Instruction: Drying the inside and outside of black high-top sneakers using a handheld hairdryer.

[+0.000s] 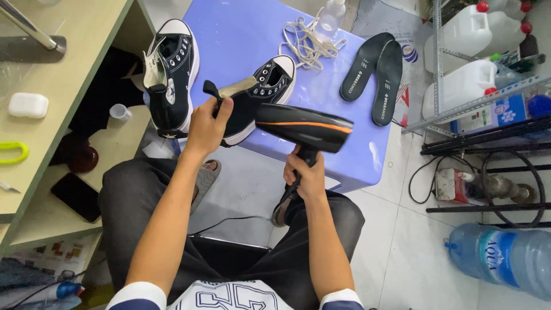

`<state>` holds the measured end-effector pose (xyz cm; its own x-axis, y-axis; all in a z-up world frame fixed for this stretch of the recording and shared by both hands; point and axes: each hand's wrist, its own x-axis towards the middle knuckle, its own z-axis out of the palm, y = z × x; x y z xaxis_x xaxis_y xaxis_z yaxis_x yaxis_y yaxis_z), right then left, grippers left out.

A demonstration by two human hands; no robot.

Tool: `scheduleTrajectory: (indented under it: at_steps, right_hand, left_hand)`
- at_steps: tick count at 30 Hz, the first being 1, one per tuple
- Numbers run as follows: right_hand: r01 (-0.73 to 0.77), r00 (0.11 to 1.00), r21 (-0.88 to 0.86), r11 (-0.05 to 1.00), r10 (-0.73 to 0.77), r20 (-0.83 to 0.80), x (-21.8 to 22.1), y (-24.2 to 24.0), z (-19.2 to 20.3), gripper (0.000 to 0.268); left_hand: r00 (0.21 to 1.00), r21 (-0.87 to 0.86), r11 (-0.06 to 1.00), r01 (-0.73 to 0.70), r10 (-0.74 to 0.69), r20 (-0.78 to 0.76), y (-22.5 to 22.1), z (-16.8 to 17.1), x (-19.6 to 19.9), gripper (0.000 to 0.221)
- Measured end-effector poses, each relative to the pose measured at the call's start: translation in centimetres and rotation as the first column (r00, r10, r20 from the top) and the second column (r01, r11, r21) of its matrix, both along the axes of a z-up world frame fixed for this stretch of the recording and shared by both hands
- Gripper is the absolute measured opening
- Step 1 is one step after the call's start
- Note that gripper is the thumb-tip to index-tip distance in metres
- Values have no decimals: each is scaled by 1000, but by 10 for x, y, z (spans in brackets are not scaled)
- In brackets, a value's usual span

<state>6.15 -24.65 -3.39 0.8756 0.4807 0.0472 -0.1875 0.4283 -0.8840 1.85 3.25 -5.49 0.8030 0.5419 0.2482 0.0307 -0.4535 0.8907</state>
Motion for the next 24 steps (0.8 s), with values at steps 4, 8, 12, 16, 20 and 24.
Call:
scheduleTrajectory:
  at_steps: [4, 8, 12, 16, 20, 24]
  right_hand:
    - [86, 995, -1, 996, -86, 56, 2, 5, -9, 11]
    - [14, 999, 27, 1000, -15, 38, 1, 4, -9, 14]
    - [70, 983, -199, 978, -34, 181, 5, 1, 2, 22]
    - [79, 996, 18, 997, -78, -44, -3, 8, 5, 15]
    - [68, 998, -36, 997, -68, 9, -4, 10, -4, 18]
    - [58, 983, -138, 989, -33, 178, -2, 8, -12, 23]
  left_hand:
    - [992, 62, 991, -122, 119, 44, -12, 19, 8, 64]
    - [984, -75, 985, -153, 159, 76, -11, 30, 2, 37]
    - [989, -196, 979, -64, 88, 117, -5, 27, 7, 36]
    - [995, -236, 970, -48, 67, 71, -4, 9, 7, 40]
    - [987, -400, 913, 79, -17, 157, 6, -7, 7, 39]
    - [936, -676, 689, 261, -10, 351, -1, 44, 3, 40]
